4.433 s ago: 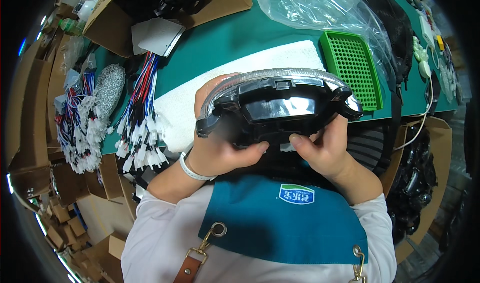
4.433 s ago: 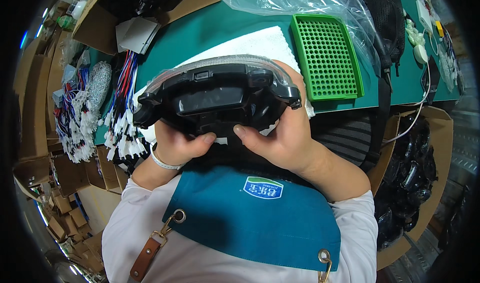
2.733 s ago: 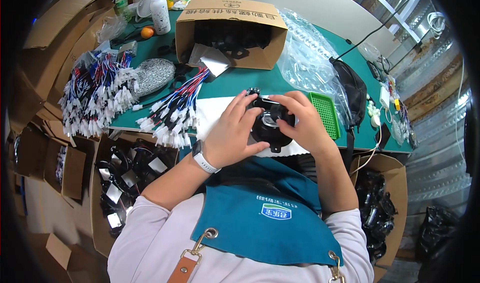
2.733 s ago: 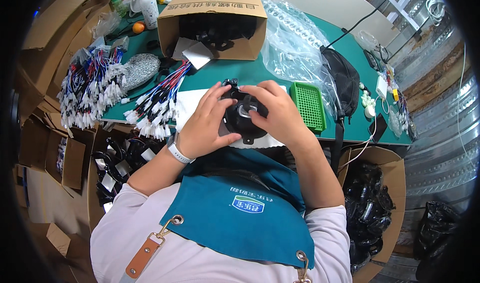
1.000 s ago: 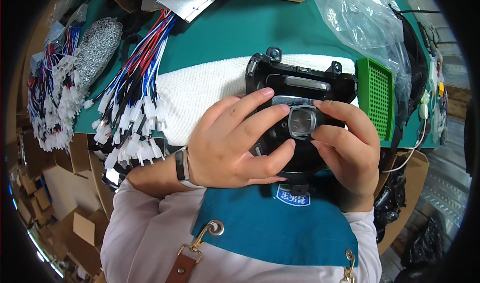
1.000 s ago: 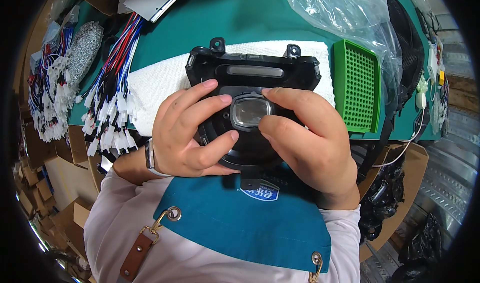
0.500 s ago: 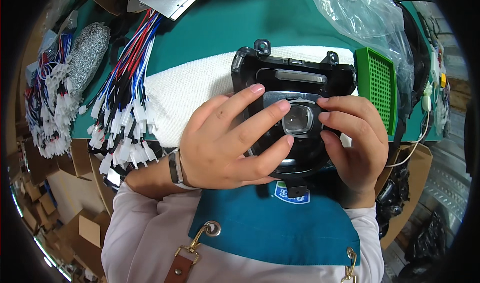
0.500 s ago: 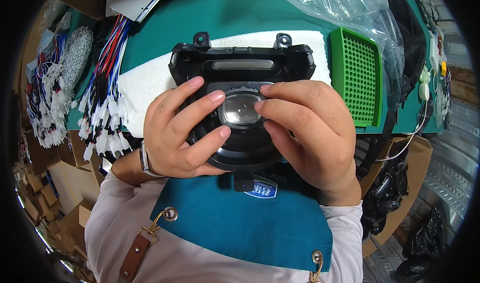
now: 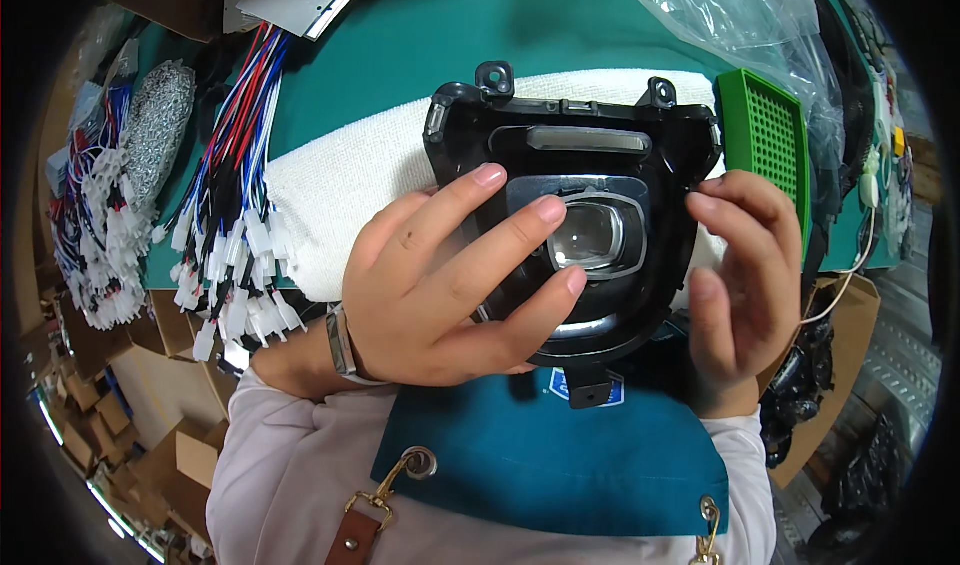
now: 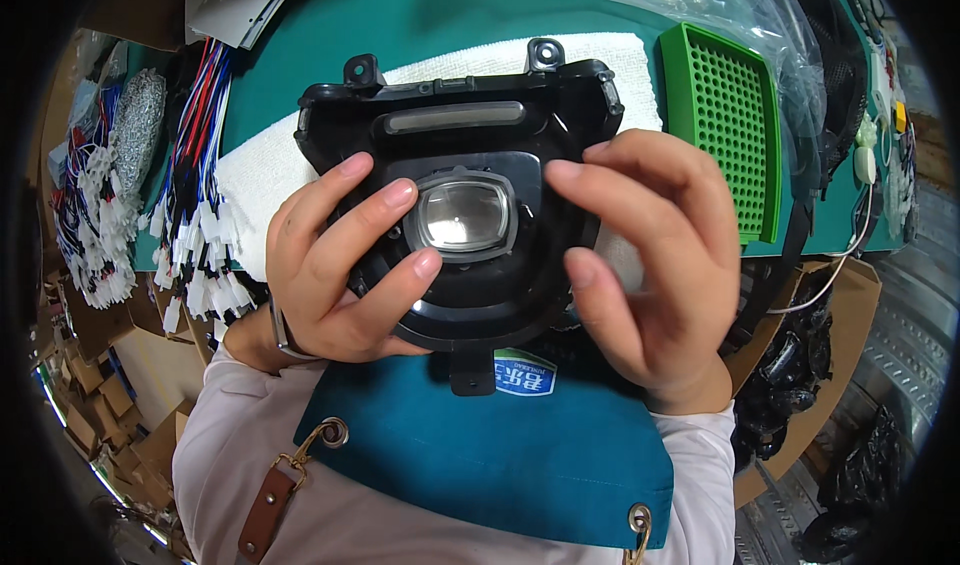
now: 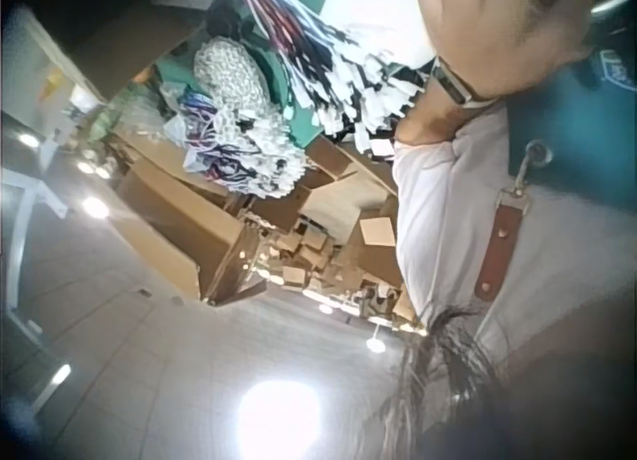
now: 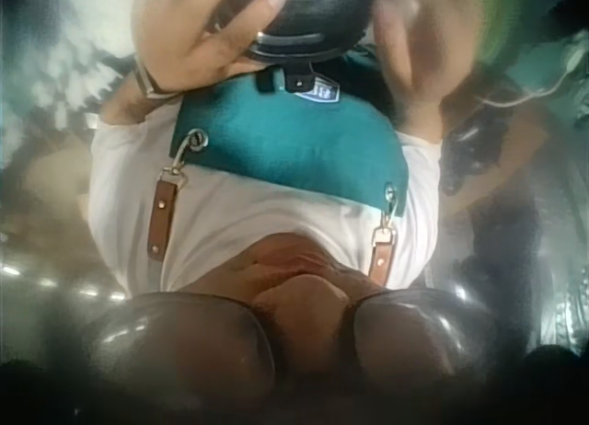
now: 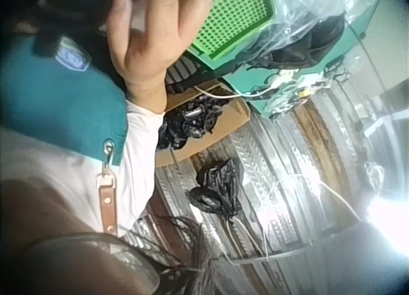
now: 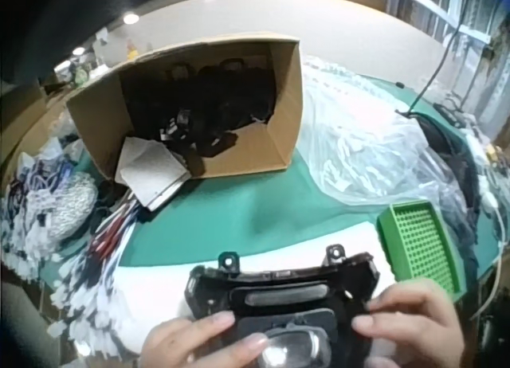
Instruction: The person assembles a car headlight by hand, repeatedly pressing the clear lens into the black housing to secure it. They rotate the headlight to check the fit from multiple angles and ensure the lens is properly seated within the frame.
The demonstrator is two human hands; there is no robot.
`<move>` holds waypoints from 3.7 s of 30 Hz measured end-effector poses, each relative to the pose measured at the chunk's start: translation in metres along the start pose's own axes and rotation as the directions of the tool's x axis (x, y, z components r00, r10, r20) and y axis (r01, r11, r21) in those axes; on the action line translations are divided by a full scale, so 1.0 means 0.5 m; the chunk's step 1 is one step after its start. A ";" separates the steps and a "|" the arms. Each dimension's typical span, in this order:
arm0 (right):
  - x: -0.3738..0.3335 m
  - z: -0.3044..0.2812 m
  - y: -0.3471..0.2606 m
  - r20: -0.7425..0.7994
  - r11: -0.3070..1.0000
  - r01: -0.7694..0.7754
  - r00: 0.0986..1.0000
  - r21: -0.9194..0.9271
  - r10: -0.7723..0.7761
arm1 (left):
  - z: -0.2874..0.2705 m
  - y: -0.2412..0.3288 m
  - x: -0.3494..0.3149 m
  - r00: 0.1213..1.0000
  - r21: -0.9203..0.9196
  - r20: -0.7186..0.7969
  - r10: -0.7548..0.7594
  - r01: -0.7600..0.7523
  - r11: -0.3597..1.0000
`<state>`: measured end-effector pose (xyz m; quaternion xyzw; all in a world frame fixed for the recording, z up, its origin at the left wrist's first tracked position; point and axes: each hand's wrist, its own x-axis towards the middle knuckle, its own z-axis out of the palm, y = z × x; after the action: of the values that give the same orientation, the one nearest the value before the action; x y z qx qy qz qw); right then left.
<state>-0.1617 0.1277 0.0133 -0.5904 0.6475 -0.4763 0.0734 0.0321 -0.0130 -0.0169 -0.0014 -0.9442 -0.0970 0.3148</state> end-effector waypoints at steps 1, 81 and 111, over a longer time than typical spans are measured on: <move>-0.003 0.006 0.002 0.033 1.000 -0.011 0.999 -0.012 0.012 | 0.004 -0.001 -0.001 1.000 0.012 -0.015 0.016 -0.016 1.000; -0.025 0.018 0.021 0.105 0.993 -0.050 0.993 -0.107 0.061 | 0.021 -0.004 -0.008 0.990 0.155 -0.124 0.070 -0.051 0.987; -0.034 0.012 -0.003 0.126 0.984 -0.115 0.987 0.135 0.098 | -0.002 0.005 -0.047 0.961 0.206 0.044 0.275 -0.278 0.938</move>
<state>-0.1517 0.1390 0.0030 -0.5754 0.6372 -0.4805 0.1790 0.0516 -0.0095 -0.0294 -0.1014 -0.9419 0.0483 0.3165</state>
